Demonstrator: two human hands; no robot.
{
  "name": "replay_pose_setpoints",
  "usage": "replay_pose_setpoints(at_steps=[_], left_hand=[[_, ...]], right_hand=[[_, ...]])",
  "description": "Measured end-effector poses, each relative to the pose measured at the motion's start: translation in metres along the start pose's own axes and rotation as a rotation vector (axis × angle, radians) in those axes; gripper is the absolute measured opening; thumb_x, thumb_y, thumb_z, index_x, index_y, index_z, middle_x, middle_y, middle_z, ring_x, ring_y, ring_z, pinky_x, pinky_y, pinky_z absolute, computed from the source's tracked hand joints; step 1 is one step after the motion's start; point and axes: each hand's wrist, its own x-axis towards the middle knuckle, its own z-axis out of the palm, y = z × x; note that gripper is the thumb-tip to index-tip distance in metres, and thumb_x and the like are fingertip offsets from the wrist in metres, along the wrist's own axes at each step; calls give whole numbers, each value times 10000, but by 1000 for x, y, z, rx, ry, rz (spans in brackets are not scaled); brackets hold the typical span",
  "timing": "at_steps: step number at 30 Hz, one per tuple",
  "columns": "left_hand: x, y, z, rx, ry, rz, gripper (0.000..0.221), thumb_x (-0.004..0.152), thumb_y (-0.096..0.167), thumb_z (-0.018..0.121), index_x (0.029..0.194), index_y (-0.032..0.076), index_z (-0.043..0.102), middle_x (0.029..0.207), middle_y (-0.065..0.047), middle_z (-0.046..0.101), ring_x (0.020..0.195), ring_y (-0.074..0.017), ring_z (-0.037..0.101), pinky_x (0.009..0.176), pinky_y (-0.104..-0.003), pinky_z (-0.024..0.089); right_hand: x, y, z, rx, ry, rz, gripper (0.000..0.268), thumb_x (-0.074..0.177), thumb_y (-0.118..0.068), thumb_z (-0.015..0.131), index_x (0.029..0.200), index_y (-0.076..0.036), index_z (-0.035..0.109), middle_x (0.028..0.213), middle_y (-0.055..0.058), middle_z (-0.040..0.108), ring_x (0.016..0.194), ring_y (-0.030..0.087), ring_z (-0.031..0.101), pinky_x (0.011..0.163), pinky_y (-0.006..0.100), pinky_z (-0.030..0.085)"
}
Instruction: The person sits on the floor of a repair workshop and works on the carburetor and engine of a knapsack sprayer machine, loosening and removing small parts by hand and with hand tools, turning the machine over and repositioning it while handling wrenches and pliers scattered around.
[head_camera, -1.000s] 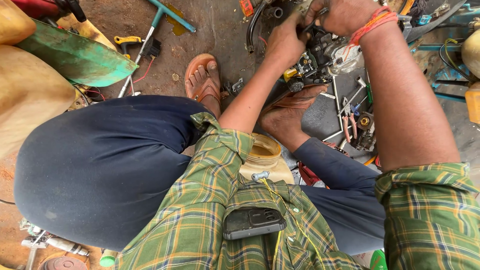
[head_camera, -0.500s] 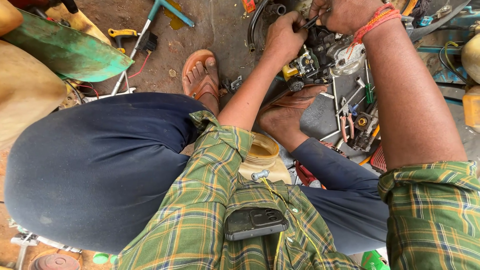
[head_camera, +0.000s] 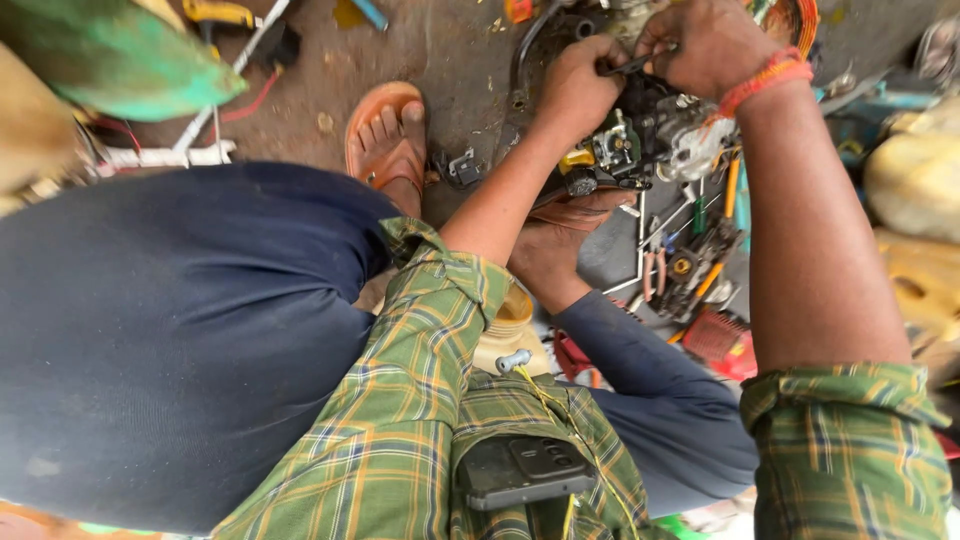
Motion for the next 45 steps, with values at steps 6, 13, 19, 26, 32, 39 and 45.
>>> replay_pose_setpoints(at_steps=[6, 13, 19, 26, 32, 39, 45], left_hand=[[0, -2, 1, -39, -56, -92, 92, 817, 108, 734, 907, 116, 718, 834, -54, 774, 819, -195, 753, 762, -381, 556], [3, -2, 2, -123, -124, -147, 127, 754, 112, 782, 880, 121, 770, 819, -37, 757, 813, -172, 736, 748, -369, 561], [5, 1, -2, -154, -193, -176, 115, 737, 102, 797, 847, 85, 774, 798, -52, 759, 791, -175, 722, 751, -364, 556], [5, -8, -1, -206, -213, -144, 165, 685, 70, 844, 846, 50, 816, 924, -65, 710, 863, -190, 716, 797, -358, 544], [3, 6, -2, -97, -236, -165, 143, 748, 131, 809, 885, 89, 804, 873, -86, 789, 842, -180, 756, 790, -350, 579], [3, 0, 4, 6, -252, -87, 53, 788, 98, 770, 828, 67, 782, 913, -105, 754, 885, -199, 752, 806, -370, 583], [-6, 14, -3, 91, -251, -118, 79, 816, 124, 768, 880, 79, 760, 1044, -126, 718, 994, -232, 705, 867, -387, 534]], right_hand=[[7, -4, 2, -34, 4, -41, 132, 913, -169, 785, 1016, -89, 772, 991, 118, 745, 915, 314, 713, 857, 424, 568], [7, 6, -3, -4, -86, 2, 153, 915, -191, 767, 1041, -106, 782, 1012, 115, 757, 923, 313, 716, 879, 427, 566], [8, -1, -11, -100, -148, 39, 231, 850, -159, 749, 1072, -148, 811, 1034, 124, 774, 935, 339, 716, 917, 452, 559], [5, -5, -14, -119, -158, 34, 215, 872, -145, 744, 1076, -144, 809, 1061, 123, 772, 958, 339, 720, 912, 461, 551], [-5, -19, -21, -42, -52, -20, 143, 880, -120, 774, 1017, -93, 742, 950, 93, 759, 986, 282, 724, 929, 424, 563], [-24, -18, -27, 70, -9, 10, 114, 924, -157, 816, 1023, -118, 774, 912, 124, 727, 878, 282, 710, 838, 399, 568], [-15, -28, -20, 66, 50, 46, 72, 940, -149, 826, 1002, -128, 797, 899, 98, 735, 824, 250, 712, 800, 380, 573]])
